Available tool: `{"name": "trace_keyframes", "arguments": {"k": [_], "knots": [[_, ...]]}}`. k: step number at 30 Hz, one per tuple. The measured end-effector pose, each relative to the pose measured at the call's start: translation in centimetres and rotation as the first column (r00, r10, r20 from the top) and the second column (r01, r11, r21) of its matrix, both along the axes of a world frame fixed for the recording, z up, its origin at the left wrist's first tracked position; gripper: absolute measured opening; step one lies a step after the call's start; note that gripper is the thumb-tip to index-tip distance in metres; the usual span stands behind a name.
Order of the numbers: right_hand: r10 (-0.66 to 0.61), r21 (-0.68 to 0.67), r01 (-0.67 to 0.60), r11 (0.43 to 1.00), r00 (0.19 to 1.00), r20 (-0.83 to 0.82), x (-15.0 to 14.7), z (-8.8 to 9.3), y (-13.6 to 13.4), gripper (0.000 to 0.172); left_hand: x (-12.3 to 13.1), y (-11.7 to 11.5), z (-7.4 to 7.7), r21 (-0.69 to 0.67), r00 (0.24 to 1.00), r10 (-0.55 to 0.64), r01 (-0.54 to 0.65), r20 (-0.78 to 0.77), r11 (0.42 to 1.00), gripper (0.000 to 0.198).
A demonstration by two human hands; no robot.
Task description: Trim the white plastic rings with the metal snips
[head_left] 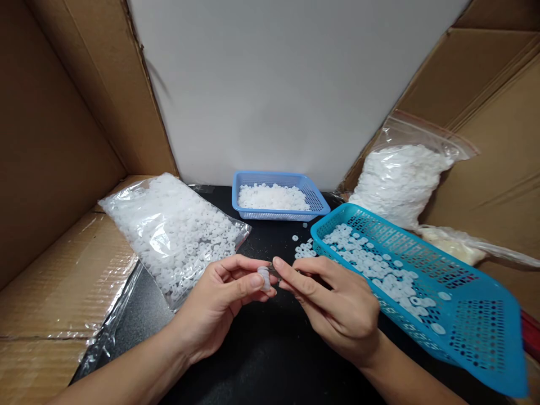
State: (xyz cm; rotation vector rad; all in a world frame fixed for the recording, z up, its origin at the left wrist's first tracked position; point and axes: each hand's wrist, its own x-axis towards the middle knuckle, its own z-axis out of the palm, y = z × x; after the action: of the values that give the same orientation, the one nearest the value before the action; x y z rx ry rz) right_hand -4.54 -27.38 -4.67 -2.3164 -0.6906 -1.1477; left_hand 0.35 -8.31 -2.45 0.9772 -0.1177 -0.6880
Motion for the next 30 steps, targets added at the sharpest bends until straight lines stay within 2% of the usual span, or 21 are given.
{"name": "trace_keyframes", "arguments": {"k": [5, 9, 30], "knots": [[-0.020, -0.051, 0.021, 0.998, 1.000, 0.023, -0.14, 0.11, 0.04, 0.049, -0.04, 0.13, 0.20, 0.017, 1.000, -0.011, 0.012, -0.020, 1.000, 0.025], [-0.007, -0.037, 0.009, 0.999, 0.999, 0.036, -0.09, 0.14, 0.19, 0.039, -0.10, 0.26, 0.35, 0.016, 0.999, -0.023, 0.023, -0.029, 1.000, 0.021], [-0.001, -0.093, 0.006, 0.996, 0.999, 0.051, -0.27, 0.21, 0.07, 0.042, 0.18, 0.34, 0.38, 0.022, 0.991, -0.070, 0.073, -0.110, 0.997, 0.024]]}}
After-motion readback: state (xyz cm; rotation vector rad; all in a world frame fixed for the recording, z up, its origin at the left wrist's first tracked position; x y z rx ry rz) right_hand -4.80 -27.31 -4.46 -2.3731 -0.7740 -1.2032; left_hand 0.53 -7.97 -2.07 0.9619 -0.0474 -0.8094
